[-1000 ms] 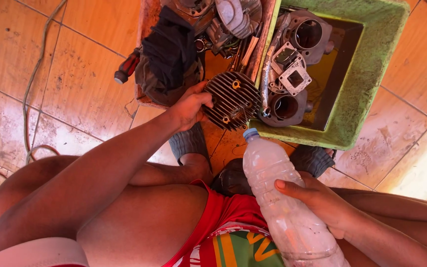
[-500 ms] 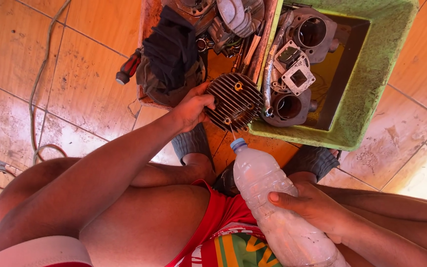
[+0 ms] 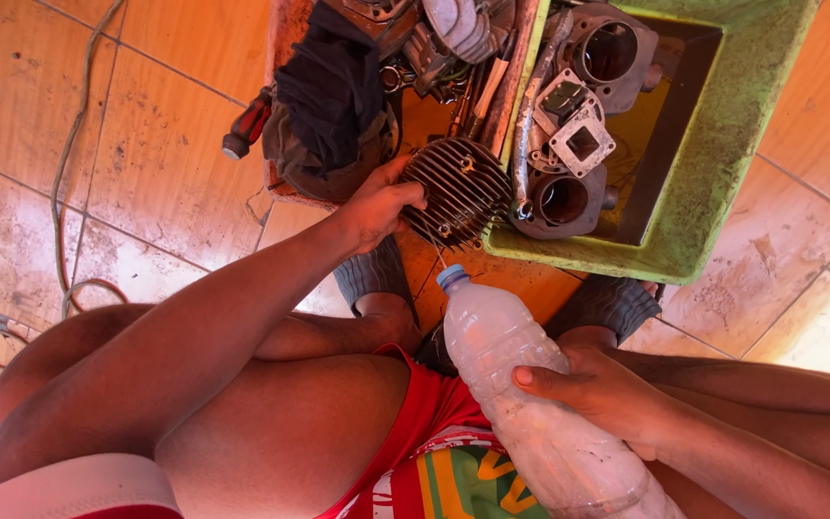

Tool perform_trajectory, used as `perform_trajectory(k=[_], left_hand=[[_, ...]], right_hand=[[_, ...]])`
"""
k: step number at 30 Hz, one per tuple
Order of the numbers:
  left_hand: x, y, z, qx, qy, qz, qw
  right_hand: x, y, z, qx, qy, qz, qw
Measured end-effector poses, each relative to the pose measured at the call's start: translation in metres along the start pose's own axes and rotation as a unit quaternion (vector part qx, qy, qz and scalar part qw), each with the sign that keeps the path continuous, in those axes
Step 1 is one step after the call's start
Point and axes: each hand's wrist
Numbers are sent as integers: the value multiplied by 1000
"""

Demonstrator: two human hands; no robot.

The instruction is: Cleaning and inspecting motorcycle engine components using a brush, cloth, and cleaning fluid.

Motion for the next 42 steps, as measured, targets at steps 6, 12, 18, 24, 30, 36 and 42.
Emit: perform_trajectory(k=[6,12,18,24,30,36,42], left_hand=[[-4,-2,0,3,10,-19,1000],[-5,1,4,6,-3,-48,999],[-1,3,3,68,-68,26,995],[3,6,-3,55,-80,49,994],[-9,11,4,61,-32,-15,998],[19,21,-26,72,-61,36,995],[3,21,-12,75,-14,-9,997]], right_hand=[[-13,12,-3,38,36,1,999],[-28,25,-12,76,98,73,990],[-30,32,-14,92,115,39,988],[-34,36,-15,106,97,38,989],[-30,31,-13,93,84,104,987],[-28,43,-16,109,106,-1,988],[-17,44,-21,76,13,52,996]])
Point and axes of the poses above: each hand's wrist, its own z-axis towards the middle knuckle, its own y-axis out of the palm, x = y × z, and after that the axes turned 15 degrees about z, right-handed
